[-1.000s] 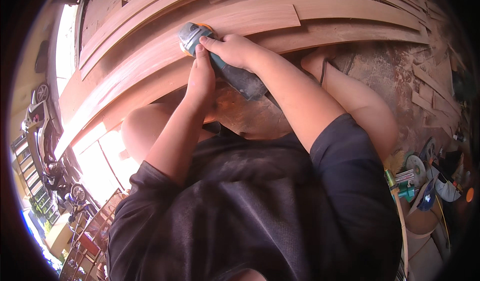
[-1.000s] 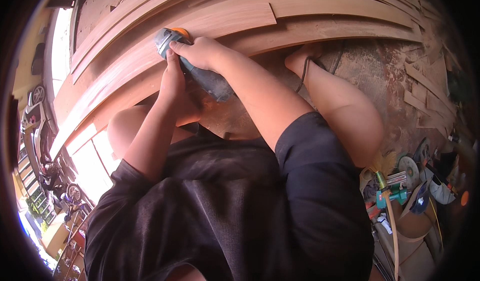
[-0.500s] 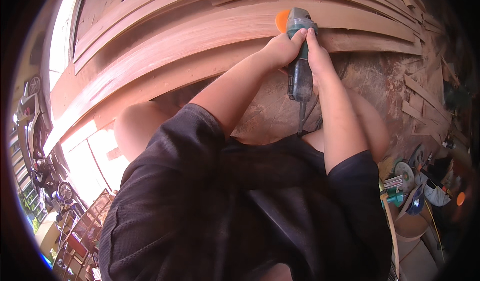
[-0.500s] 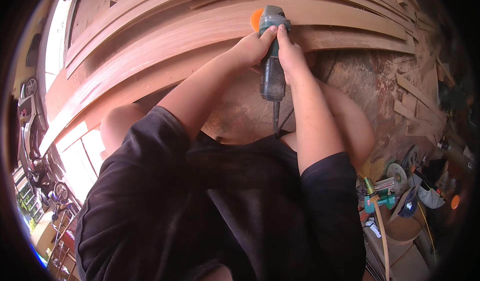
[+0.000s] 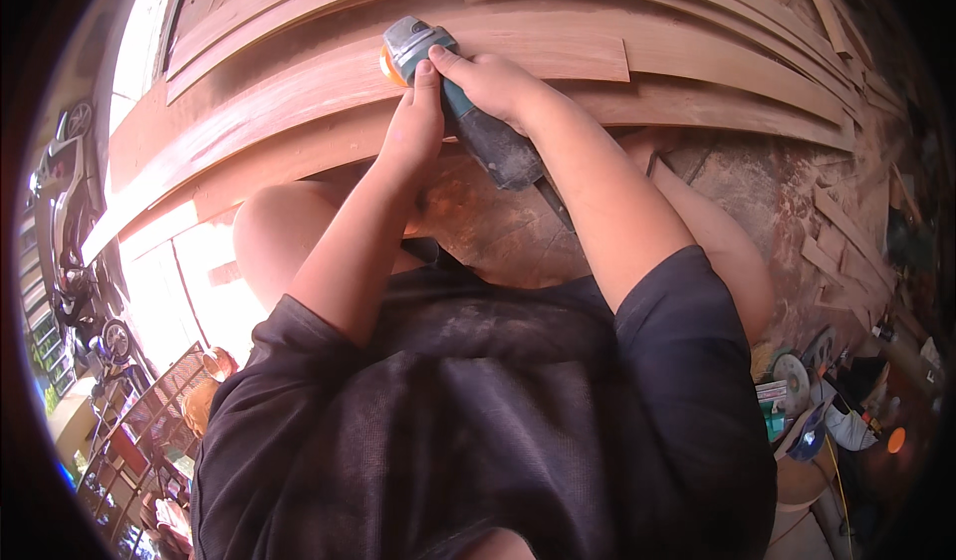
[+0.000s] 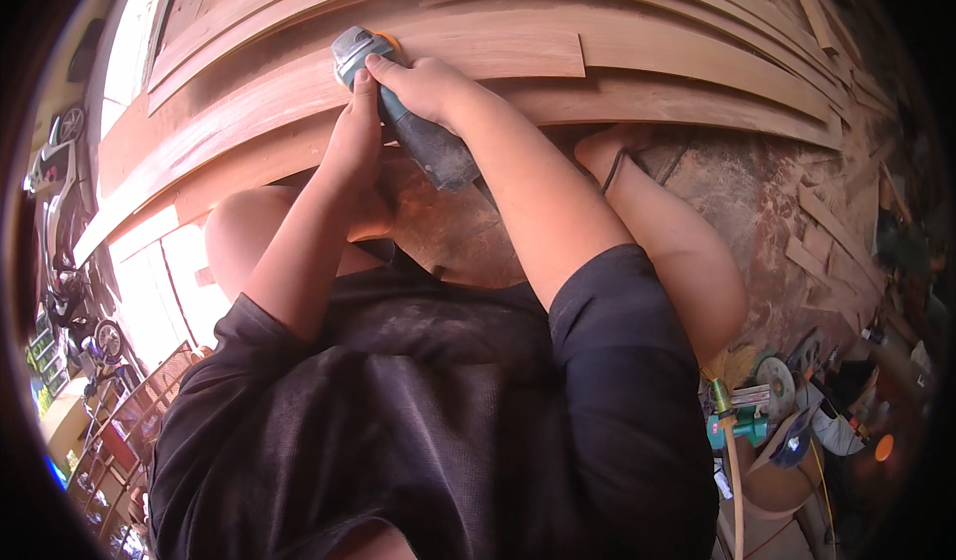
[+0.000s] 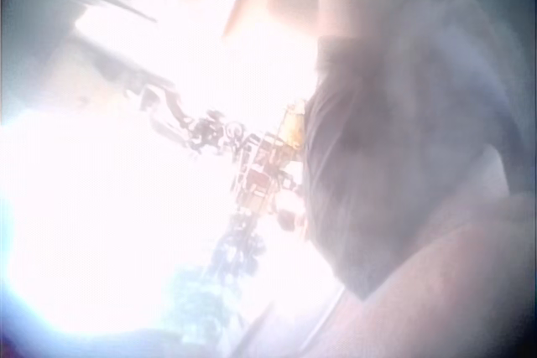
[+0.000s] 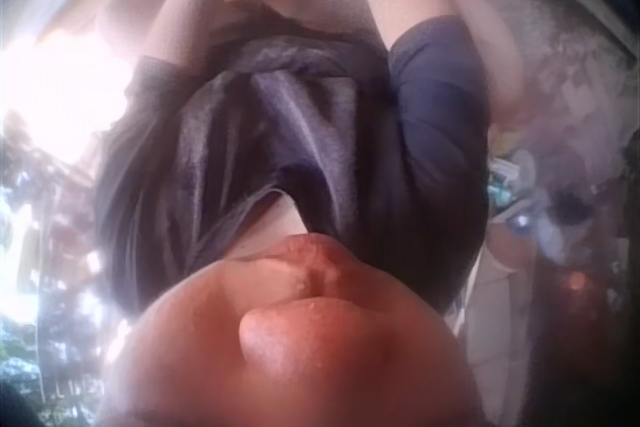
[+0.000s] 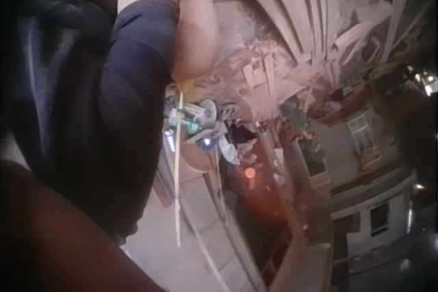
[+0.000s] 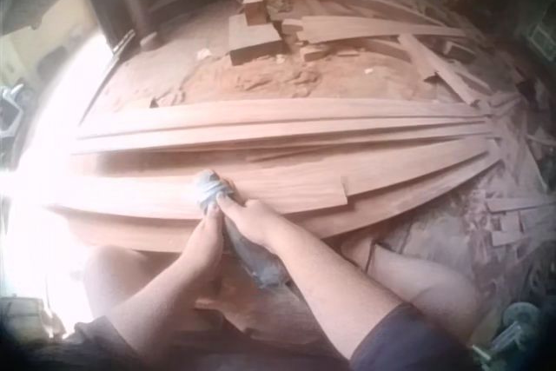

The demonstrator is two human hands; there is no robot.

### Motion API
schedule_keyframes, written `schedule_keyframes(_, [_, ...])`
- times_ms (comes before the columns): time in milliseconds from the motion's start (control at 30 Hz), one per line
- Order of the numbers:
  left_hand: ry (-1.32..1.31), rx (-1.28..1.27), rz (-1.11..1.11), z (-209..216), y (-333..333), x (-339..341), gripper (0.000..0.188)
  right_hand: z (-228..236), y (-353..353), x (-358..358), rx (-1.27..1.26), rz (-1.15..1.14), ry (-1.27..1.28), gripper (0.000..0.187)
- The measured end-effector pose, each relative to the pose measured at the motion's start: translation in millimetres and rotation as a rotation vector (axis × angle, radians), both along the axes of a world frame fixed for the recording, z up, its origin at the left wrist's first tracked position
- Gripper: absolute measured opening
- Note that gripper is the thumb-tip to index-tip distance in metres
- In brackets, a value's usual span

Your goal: The person uses a handheld electric sander to smooth the surface of wooden planks. They replace the sanding disc midway through the task and continue sanding different sections of the wood.

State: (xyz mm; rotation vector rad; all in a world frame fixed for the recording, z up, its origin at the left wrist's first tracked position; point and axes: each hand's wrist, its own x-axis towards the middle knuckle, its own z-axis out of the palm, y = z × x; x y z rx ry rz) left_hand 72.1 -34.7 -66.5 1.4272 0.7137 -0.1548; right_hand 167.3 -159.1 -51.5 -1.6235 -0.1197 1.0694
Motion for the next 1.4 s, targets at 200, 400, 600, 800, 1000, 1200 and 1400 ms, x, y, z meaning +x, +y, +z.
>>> schedule_keyframes(200, [-0.059,0.057,-0.283,-21,-93,58,0.087,1,-111,17,-0.008,-0.335,-0.02,0.081])
schedule_keyframes(400, [0.082,-0.114,-0.592,8,-170,106,0.088,-7,-191,21,-0.045,-0.714,0.085,0.077])
schedule_keyframes(600, [0.104,-0.094,-0.609,19,-131,101,0.089,-26,-158,22,0.104,-0.675,0.122,0.074])
schedule_keyframes(800, [0.056,-0.017,-0.162,27,-16,29,0.078,-9,-21,-2,0.069,-0.284,0.001,0.082])
schedule_keyframes(1000, [0.163,-0.202,0.151,36,28,-26,0.084,1,54,-19,-0.067,0.087,-0.159,0.089])
schedule_keyframes(1200, [0.016,-0.025,-0.181,-4,-50,-9,0.079,-5,-70,-16,-0.127,-0.051,-0.099,0.084])
schedule_keyframes(1400, [0.124,-0.133,-0.59,22,-160,75,0.078,-15,-190,-5,-0.029,-0.627,0.018,0.08])
